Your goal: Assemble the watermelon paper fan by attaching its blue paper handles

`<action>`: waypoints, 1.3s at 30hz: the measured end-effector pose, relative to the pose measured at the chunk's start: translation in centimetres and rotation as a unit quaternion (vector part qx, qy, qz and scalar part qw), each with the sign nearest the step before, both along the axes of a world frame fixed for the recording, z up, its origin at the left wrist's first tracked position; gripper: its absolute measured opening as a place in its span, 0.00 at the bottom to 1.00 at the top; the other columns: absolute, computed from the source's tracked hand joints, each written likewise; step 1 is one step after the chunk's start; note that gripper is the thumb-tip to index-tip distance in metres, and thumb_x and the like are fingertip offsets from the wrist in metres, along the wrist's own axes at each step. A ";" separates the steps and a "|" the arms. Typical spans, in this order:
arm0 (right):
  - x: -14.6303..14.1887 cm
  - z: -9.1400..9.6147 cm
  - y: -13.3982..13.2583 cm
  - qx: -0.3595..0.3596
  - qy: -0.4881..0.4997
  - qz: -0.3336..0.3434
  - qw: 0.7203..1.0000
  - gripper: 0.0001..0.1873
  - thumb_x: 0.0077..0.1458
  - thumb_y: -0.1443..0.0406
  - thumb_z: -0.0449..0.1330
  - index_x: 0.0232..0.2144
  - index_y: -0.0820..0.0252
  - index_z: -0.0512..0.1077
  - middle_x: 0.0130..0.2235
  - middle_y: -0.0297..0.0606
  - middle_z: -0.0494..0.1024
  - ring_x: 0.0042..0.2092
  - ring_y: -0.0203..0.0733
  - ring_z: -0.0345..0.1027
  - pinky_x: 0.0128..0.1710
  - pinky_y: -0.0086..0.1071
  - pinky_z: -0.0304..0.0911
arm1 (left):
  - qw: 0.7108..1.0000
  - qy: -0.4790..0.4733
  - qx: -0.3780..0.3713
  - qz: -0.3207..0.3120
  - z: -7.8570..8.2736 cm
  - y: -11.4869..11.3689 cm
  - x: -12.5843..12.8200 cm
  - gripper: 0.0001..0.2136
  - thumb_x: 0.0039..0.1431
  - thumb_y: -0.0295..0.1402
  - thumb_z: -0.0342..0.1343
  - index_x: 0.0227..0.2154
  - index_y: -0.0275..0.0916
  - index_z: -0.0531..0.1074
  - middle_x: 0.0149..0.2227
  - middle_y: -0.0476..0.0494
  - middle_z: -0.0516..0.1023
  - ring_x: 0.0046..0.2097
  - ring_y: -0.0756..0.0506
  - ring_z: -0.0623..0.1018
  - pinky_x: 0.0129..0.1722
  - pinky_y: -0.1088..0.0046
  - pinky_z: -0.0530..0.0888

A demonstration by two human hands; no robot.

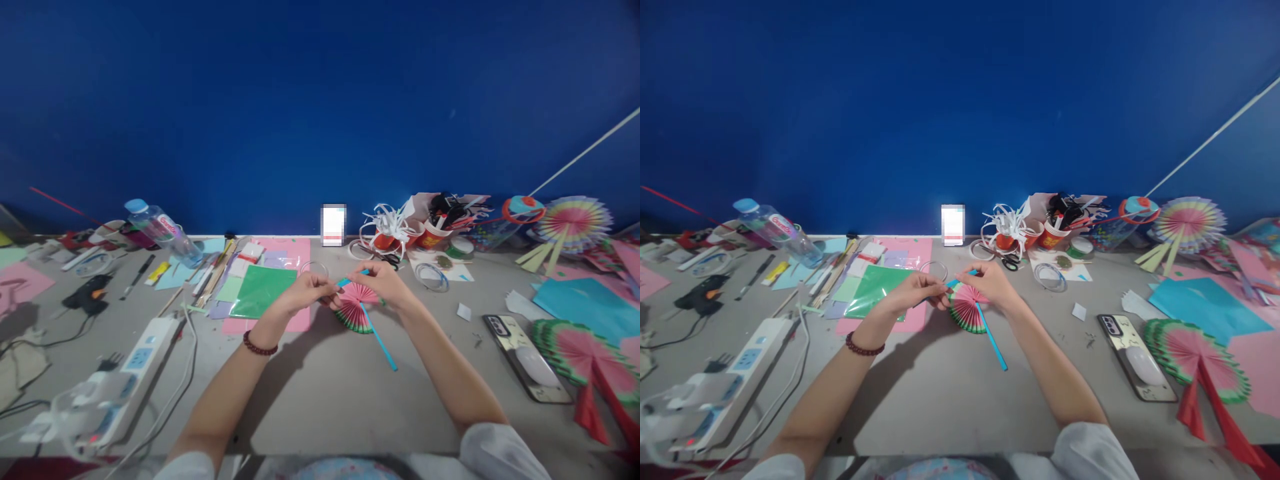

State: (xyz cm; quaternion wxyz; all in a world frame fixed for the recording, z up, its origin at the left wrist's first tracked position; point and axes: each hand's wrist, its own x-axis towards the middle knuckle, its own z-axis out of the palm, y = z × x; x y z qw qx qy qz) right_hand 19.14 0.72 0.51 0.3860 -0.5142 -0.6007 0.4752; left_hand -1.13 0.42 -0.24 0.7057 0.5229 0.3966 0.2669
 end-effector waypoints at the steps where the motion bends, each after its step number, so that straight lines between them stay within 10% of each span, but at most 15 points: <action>1: 0.0 -0.1 0.1 -0.011 0.020 0.002 1.000 0.15 0.39 0.55 0.69 0.21 0.61 0.75 0.21 0.31 0.71 0.25 0.33 0.59 0.29 0.31 0.54 | 1.000 -0.005 -0.005 0.003 0.0 0.0 0.1 0.17 0.44 0.43 0.66 0.28 0.31 0.78 0.25 0.40 0.80 0.27 0.48 0.79 0.30 0.75 0.74; 7: -0.5 -1.3 0.3 -0.078 0.161 0.004 0.984 0.17 0.38 0.52 0.69 0.25 0.61 0.77 0.24 0.34 0.75 0.28 0.35 0.65 0.33 0.32 0.60 | 0.997 -0.015 -0.022 0.068 -0.3 0.1 0.5 0.15 0.45 0.41 0.66 0.28 0.31 0.77 0.23 0.42 0.79 0.25 0.50 0.78 0.27 0.77 0.72; 39: -1.4 -1.3 -0.2 -0.036 0.177 -0.029 0.983 0.21 0.42 0.49 0.68 0.19 0.62 0.78 0.24 0.41 0.79 0.28 0.39 0.69 0.34 0.34 0.63 | 0.995 -0.056 0.020 0.074 -0.5 -0.5 1.3 0.21 0.43 0.48 0.66 0.27 0.31 0.76 0.21 0.45 0.77 0.24 0.51 0.75 0.26 0.76 0.70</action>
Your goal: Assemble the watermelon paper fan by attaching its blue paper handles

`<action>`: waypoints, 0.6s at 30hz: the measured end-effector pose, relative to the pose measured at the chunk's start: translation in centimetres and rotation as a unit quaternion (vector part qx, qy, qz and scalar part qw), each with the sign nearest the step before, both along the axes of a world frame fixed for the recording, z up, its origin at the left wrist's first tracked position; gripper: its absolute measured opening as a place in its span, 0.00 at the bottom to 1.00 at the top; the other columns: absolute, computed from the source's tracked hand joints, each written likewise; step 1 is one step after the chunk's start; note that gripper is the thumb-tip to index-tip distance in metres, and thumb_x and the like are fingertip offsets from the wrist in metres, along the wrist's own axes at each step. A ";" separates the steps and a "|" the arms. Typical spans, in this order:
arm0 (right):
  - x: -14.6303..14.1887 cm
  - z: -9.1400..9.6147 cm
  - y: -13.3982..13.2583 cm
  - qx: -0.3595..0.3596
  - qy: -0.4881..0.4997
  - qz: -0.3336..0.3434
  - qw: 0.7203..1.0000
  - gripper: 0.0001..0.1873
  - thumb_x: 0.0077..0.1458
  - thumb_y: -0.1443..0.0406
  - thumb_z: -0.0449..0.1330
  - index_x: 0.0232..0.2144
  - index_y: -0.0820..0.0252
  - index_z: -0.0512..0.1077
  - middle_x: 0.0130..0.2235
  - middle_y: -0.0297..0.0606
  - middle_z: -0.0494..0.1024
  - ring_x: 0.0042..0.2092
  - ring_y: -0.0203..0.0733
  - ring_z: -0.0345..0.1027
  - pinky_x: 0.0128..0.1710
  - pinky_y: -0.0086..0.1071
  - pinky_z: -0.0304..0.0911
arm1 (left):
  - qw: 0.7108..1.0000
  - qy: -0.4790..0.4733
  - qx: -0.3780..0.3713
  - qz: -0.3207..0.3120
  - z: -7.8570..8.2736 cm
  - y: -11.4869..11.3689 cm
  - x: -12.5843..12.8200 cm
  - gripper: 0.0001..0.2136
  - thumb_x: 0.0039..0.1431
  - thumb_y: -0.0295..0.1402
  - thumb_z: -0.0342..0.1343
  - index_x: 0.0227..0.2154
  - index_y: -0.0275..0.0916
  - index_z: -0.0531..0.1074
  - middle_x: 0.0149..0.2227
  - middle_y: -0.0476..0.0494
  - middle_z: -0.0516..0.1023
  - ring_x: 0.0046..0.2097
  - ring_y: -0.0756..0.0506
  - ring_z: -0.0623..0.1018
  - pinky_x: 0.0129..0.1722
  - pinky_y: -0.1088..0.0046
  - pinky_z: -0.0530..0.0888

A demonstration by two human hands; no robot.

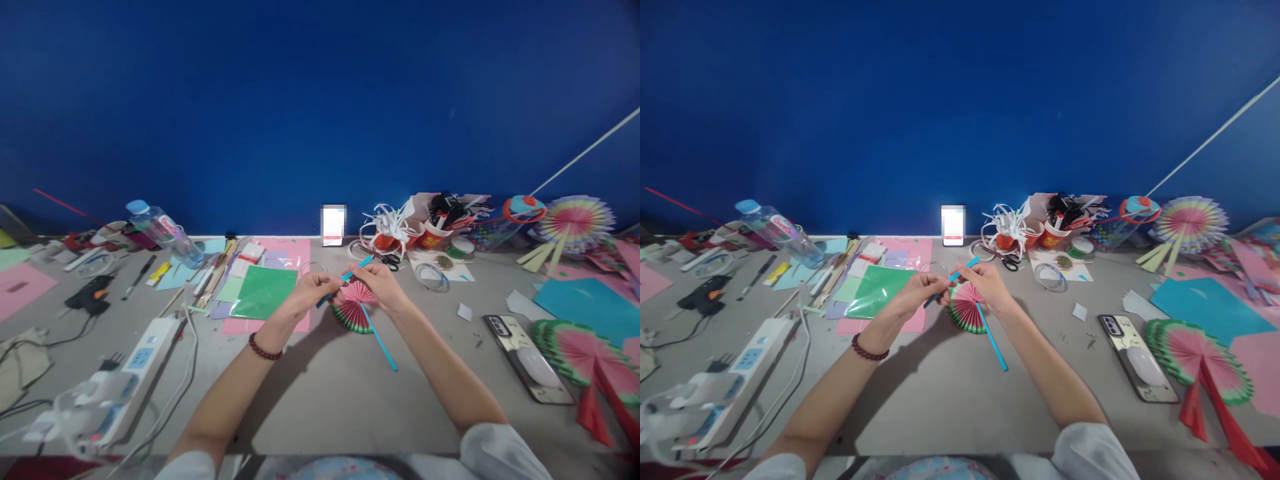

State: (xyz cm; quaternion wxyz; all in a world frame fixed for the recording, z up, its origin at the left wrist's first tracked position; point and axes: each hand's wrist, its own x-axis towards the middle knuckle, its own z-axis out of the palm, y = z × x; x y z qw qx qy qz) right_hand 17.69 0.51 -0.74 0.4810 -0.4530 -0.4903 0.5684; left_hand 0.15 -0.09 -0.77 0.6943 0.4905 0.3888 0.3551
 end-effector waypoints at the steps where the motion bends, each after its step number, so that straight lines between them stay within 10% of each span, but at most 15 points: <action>1: 0.0 0.2 -0.1 0.007 -0.012 -0.005 1.000 0.21 0.42 0.49 0.67 0.18 0.62 0.77 0.24 0.40 0.78 0.29 0.39 0.69 0.35 0.34 0.63 | 1.000 -0.002 0.002 0.002 0.0 0.0 0.0 0.21 0.43 0.48 0.66 0.27 0.32 0.76 0.20 0.46 0.76 0.23 0.52 0.74 0.26 0.76 0.69; 18: 0.0 0.2 -0.3 0.046 -0.060 0.057 0.995 0.12 0.43 0.57 0.67 0.24 0.61 0.77 0.27 0.38 0.78 0.31 0.40 0.71 0.35 0.35 0.65 | 0.997 0.057 0.047 0.030 0.5 -0.5 0.4 0.13 0.51 0.40 0.62 0.27 0.32 0.75 0.24 0.43 0.79 0.24 0.52 0.75 0.28 0.76 0.71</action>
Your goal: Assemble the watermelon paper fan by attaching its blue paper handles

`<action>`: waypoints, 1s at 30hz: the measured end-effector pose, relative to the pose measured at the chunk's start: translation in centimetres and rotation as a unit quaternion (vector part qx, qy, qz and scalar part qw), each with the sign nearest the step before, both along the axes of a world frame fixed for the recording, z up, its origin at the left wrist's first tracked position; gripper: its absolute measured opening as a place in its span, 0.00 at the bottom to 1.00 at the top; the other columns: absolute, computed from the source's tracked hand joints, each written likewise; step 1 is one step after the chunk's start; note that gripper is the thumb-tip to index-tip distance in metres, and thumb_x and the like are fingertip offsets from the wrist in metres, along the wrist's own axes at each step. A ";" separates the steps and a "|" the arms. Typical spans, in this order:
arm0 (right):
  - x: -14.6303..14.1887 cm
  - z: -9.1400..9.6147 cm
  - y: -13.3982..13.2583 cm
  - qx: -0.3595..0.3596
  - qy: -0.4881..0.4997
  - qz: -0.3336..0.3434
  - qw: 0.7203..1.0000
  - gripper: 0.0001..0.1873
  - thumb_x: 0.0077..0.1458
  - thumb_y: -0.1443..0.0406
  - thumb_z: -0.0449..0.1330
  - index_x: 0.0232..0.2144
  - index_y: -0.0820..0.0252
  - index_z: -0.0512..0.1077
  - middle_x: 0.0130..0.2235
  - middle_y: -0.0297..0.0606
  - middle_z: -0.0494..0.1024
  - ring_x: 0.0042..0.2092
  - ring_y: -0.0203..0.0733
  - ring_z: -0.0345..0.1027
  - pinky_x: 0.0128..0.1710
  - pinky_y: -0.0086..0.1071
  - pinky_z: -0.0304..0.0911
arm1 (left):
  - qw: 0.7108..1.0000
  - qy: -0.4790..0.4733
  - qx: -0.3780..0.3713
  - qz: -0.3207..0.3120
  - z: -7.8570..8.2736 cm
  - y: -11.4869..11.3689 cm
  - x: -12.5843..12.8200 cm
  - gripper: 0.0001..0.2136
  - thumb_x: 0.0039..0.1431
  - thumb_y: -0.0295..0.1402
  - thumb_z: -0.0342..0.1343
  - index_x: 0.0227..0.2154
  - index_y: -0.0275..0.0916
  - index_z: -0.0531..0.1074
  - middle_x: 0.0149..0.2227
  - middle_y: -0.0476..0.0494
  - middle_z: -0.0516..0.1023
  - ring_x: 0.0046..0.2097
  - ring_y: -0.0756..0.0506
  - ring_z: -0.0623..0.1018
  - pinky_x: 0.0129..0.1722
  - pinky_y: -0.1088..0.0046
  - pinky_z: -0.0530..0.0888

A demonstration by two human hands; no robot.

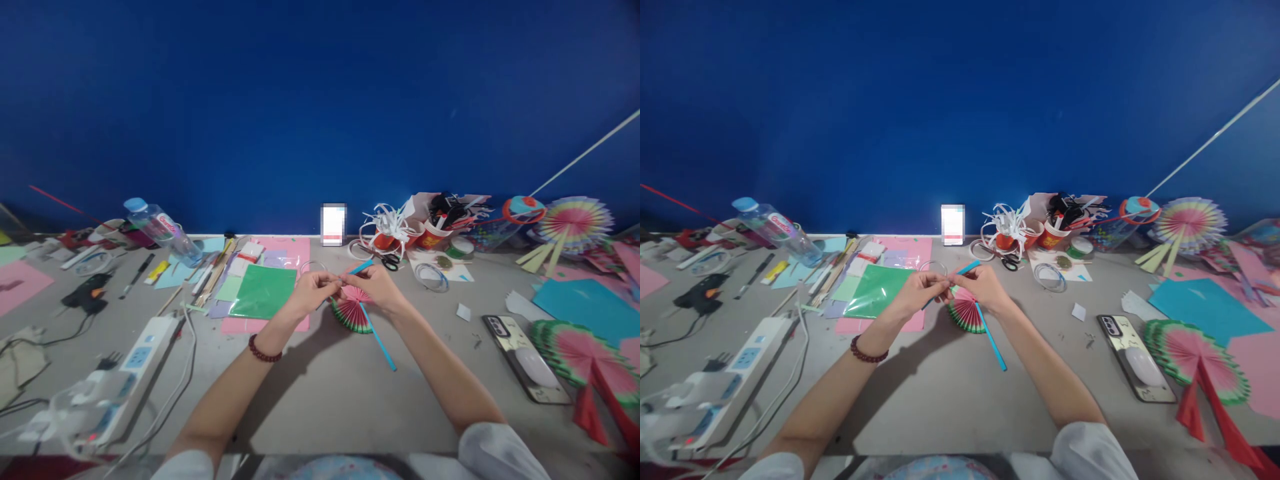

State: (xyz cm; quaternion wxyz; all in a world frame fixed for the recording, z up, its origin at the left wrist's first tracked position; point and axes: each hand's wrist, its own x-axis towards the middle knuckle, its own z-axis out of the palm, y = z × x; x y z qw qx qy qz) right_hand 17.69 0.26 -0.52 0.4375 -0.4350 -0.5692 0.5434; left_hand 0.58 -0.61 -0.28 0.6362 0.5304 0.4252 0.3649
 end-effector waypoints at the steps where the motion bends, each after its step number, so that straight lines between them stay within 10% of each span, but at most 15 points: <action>1: 0.0 0.0 0.0 0.003 -0.006 -0.004 1.000 0.12 0.43 0.57 0.67 0.24 0.61 0.77 0.27 0.38 0.78 0.31 0.40 0.70 0.35 0.35 0.65 | 1.000 -0.001 -0.004 0.003 0.0 0.0 0.1 0.13 0.51 0.40 0.62 0.27 0.32 0.75 0.23 0.43 0.79 0.24 0.51 0.75 0.28 0.76 0.71; 30: 0.1 0.3 0.1 -0.061 -0.006 -0.102 0.993 0.17 0.34 0.54 0.71 0.16 0.62 0.74 0.20 0.35 0.73 0.24 0.36 0.63 0.26 0.31 0.58 | 0.993 -0.028 -0.053 -0.104 0.6 0.4 -0.8 0.24 0.45 0.54 0.62 0.29 0.32 0.77 0.24 0.41 0.79 0.27 0.49 0.77 0.29 0.74 0.69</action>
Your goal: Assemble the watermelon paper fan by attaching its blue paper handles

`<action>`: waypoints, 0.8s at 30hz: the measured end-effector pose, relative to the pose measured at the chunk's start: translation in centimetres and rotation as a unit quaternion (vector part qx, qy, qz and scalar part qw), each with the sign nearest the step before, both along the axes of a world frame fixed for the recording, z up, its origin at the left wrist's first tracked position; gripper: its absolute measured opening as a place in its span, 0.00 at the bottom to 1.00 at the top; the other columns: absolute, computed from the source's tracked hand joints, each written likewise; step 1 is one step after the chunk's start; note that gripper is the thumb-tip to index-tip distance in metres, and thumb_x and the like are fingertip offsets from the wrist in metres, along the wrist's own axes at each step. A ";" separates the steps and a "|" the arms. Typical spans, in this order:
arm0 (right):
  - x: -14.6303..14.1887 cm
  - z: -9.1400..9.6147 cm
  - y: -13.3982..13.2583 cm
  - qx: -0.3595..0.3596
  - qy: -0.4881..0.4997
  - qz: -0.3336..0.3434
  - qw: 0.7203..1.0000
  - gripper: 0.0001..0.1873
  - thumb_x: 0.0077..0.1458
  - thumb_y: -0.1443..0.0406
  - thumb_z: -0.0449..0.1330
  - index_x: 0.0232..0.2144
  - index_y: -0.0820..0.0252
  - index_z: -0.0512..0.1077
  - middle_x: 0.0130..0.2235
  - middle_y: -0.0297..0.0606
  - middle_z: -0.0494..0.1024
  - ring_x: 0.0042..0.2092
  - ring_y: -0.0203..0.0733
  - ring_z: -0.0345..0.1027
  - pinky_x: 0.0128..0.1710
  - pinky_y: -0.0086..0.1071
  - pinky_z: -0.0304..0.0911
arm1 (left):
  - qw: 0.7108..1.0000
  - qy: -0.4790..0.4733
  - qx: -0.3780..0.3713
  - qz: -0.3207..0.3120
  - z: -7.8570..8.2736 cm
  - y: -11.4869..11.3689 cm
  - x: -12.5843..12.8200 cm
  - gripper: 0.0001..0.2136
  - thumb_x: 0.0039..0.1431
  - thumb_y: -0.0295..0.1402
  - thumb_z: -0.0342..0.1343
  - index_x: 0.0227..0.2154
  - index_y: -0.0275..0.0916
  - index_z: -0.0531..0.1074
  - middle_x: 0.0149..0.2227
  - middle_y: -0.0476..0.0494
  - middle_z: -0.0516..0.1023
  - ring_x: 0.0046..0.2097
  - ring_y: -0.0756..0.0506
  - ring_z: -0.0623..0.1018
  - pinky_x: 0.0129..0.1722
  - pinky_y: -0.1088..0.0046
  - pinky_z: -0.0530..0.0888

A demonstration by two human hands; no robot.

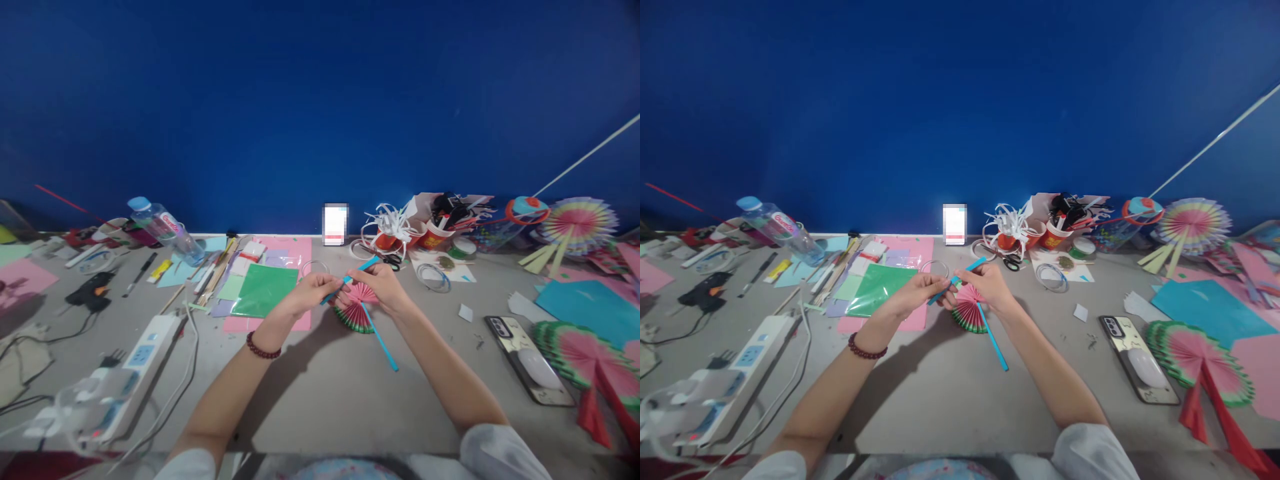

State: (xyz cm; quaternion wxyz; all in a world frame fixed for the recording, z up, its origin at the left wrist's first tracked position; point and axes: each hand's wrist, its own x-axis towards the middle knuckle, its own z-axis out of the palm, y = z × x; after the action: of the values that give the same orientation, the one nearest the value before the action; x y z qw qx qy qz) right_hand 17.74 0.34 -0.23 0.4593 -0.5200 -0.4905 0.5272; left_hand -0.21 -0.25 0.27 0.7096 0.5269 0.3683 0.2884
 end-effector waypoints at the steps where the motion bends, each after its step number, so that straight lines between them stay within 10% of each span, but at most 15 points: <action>1: 0.0 0.0 0.0 0.000 0.000 0.001 1.000 0.17 0.34 0.54 0.71 0.16 0.62 0.74 0.20 0.36 0.73 0.25 0.36 0.63 0.26 0.31 0.58 | 1.000 0.001 -0.004 -0.001 0.1 0.0 0.0 0.25 0.45 0.54 0.62 0.29 0.32 0.77 0.24 0.41 0.79 0.27 0.49 0.77 0.29 0.74 0.69; 24: 0.0 -0.6 0.0 -0.022 0.020 0.104 0.994 0.16 0.37 0.55 0.70 0.23 0.63 0.77 0.24 0.37 0.77 0.29 0.38 0.68 0.33 0.32 0.61 | 0.994 0.035 0.068 0.076 -0.5 -0.4 0.4 0.20 0.49 0.49 0.62 0.25 0.32 0.75 0.24 0.40 0.79 0.24 0.50 0.77 0.28 0.74 0.72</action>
State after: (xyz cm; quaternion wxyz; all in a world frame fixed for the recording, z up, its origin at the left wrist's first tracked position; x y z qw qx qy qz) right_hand 17.74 0.31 -0.85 0.3996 -0.4657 -0.5210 0.5933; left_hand 0.21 -0.64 -0.19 0.6349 0.5541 0.4117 0.3471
